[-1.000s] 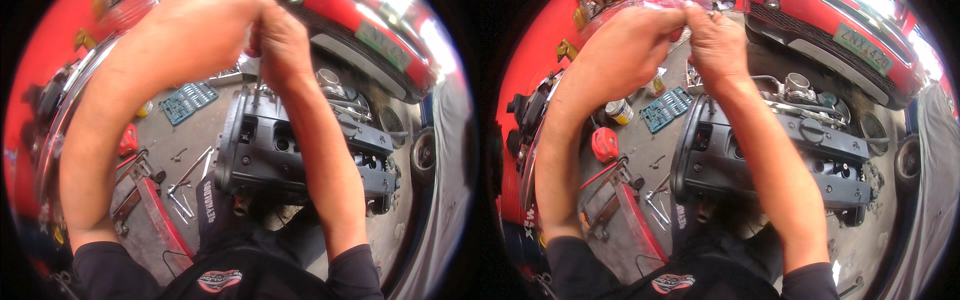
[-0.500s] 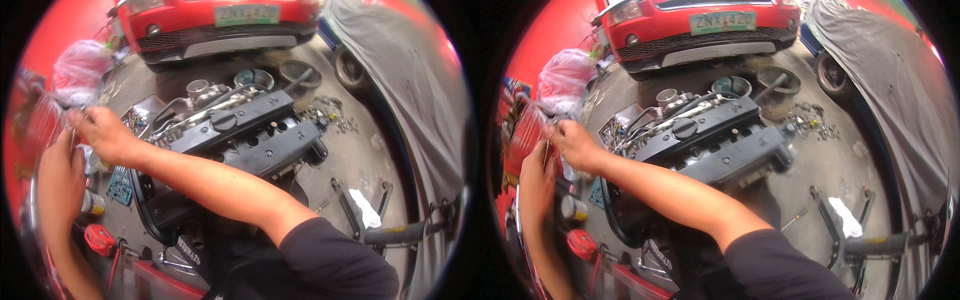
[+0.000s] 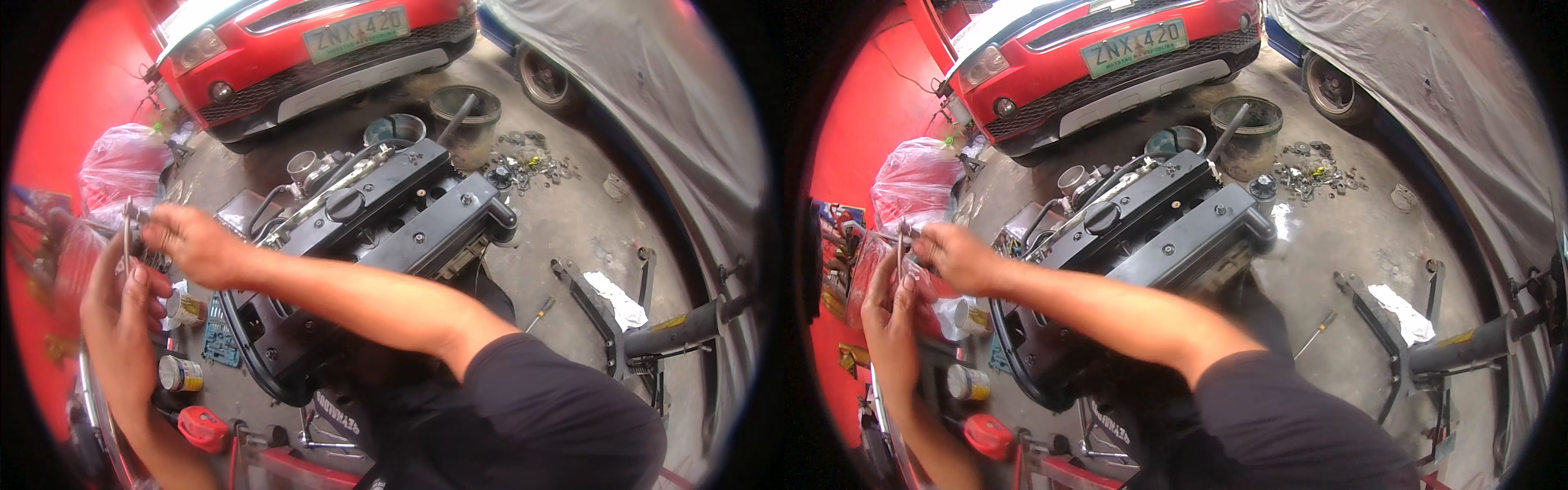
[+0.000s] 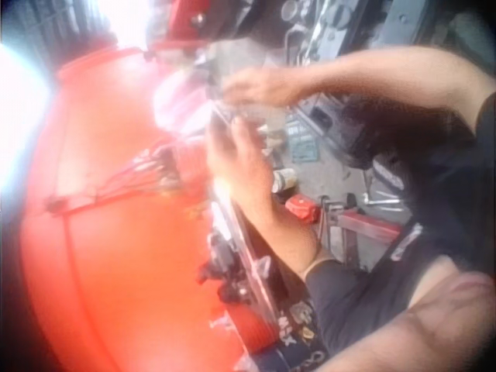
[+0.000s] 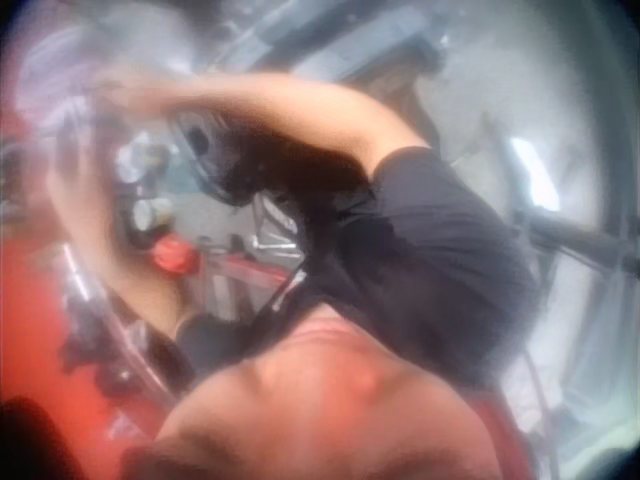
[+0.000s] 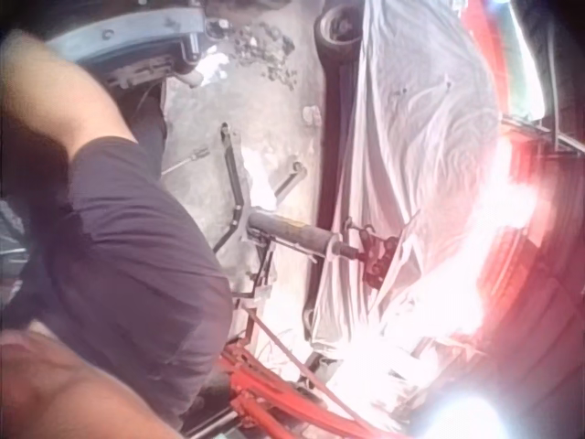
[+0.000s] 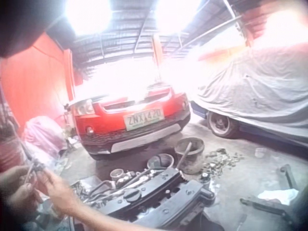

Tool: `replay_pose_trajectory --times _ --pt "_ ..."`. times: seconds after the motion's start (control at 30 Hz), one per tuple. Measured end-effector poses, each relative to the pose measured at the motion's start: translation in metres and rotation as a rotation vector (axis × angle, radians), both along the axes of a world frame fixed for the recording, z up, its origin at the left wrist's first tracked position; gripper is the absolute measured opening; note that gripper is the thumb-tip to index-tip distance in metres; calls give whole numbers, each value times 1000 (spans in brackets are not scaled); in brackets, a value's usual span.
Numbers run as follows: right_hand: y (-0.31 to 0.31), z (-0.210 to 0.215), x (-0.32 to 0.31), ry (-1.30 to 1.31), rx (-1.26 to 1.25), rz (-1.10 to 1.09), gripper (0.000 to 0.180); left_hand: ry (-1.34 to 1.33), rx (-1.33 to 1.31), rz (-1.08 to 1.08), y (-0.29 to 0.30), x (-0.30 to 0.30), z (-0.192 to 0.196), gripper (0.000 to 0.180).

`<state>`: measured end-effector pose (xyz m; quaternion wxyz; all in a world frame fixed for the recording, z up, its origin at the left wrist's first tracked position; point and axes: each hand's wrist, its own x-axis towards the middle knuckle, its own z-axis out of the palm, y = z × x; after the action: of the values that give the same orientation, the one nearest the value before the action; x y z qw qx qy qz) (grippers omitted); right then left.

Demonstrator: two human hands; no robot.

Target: The person assembles a car engine block on a workbench, using a wrench and socket to tighten bolts on the cylinder head. They repeatedly position bolts, turn the wrench, and adjust components on the engine block.

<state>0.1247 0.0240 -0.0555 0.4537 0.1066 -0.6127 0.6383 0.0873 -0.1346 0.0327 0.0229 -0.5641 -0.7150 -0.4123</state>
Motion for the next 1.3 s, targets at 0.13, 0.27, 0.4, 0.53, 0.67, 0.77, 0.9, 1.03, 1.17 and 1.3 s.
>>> replay_pose_trajectory --times 0.13,0.27,0.4,0.53,0.67,0.77,0.9,1.03,1.17,1.3 --pt "29 33 112 112 361 -338 28 116 174 -199 11 46 9 40" --pt "40 40 222 -196 257 -478 30 55 182 -511 53 88 6 37" --pt "54 21 273 -189 -69 -422 31 203 162 -693 104 131 1 31" --pt "69 -16 290 -90 -227 -534 32 323 145 -703 131 165 -6 27" --pt "80 -35 296 -9 -155 -518 30 339 120 -696 130 174 -10 28" --pt "86 -33 295 23 -93 -535 28 349 138 -667 132 175 -12 27" --pt "93 -35 293 10 -133 -556 27 360 69 -665 138 177 -16 28" --pt "100 -44 299 35 -152 -488 26 420 54 -663 153 174 -17 29" --pt "102 -45 296 33 -243 -528 29 588 107 -507 220 163 -2 29" --pt "90 -40 294 -115 -214 -645 31 -55 -254 -465 281 177 11 44"
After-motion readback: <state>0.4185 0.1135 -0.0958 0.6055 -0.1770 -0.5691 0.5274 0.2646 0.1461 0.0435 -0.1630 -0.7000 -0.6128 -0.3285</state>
